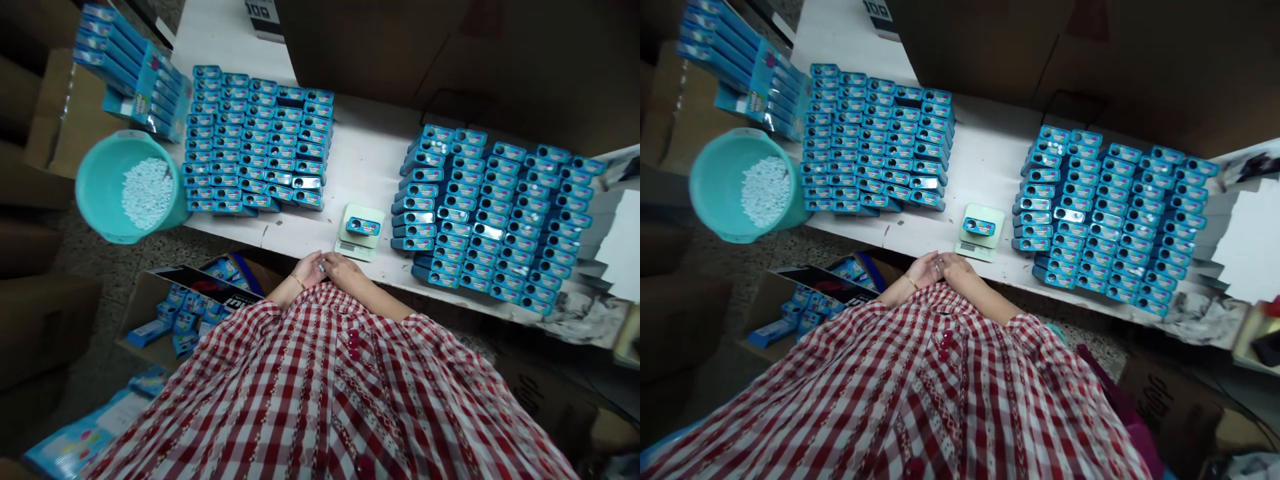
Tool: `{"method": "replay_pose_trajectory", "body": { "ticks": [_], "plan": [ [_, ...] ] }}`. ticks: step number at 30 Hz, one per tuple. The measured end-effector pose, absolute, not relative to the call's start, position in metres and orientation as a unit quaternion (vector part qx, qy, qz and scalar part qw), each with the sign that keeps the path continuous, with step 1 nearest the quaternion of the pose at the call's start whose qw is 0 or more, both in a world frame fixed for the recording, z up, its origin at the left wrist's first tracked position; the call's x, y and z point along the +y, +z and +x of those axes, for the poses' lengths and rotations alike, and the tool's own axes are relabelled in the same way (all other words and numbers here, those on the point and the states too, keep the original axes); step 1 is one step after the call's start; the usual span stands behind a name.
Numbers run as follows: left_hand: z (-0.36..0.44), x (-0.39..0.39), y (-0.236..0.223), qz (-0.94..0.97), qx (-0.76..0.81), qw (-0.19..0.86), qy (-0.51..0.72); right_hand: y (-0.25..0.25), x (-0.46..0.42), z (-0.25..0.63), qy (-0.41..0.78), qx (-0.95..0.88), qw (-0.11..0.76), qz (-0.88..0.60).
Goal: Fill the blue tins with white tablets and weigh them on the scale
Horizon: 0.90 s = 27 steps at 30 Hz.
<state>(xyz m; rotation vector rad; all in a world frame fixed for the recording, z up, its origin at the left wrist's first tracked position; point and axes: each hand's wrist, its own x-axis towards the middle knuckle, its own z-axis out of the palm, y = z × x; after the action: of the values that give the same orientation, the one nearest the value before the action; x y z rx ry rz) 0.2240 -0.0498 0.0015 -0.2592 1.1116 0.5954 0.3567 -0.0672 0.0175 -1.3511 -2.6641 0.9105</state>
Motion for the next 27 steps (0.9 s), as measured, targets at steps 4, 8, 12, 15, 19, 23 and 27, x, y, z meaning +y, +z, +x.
{"method": "replay_pose_trajectory", "body": {
  "ticks": [4,8,12,15,19,23,27],
  "plan": [
    [0.216,-0.058,0.0,-0.127,0.54,0.794,0.247,0.014,-0.069,0.35,0.29,-0.873,-0.045,-0.39],
    [0.213,-0.063,-0.001,-0.108,0.551,0.793,0.235,0.013,-0.071,0.349,0.302,-0.873,-0.058,-0.379],
    [0.213,-0.064,-0.001,-0.096,0.553,0.795,0.23,0.014,-0.069,0.347,0.3,-0.876,-0.055,-0.374],
    [0.213,-0.063,-0.001,-0.097,0.555,0.794,0.228,0.014,-0.069,0.346,0.293,-0.883,-0.057,-0.362],
    [0.212,-0.062,-0.002,-0.102,0.541,0.804,0.224,0.015,-0.069,0.347,0.306,-0.877,-0.049,-0.368],
    [0.211,-0.062,-0.004,-0.097,0.529,0.813,0.222,0.018,-0.067,0.35,0.34,-0.865,-0.015,-0.368],
    [0.215,-0.061,-0.006,-0.103,0.509,0.824,0.225,0.022,-0.068,0.356,0.371,-0.848,0.062,-0.374]
  ]
}}
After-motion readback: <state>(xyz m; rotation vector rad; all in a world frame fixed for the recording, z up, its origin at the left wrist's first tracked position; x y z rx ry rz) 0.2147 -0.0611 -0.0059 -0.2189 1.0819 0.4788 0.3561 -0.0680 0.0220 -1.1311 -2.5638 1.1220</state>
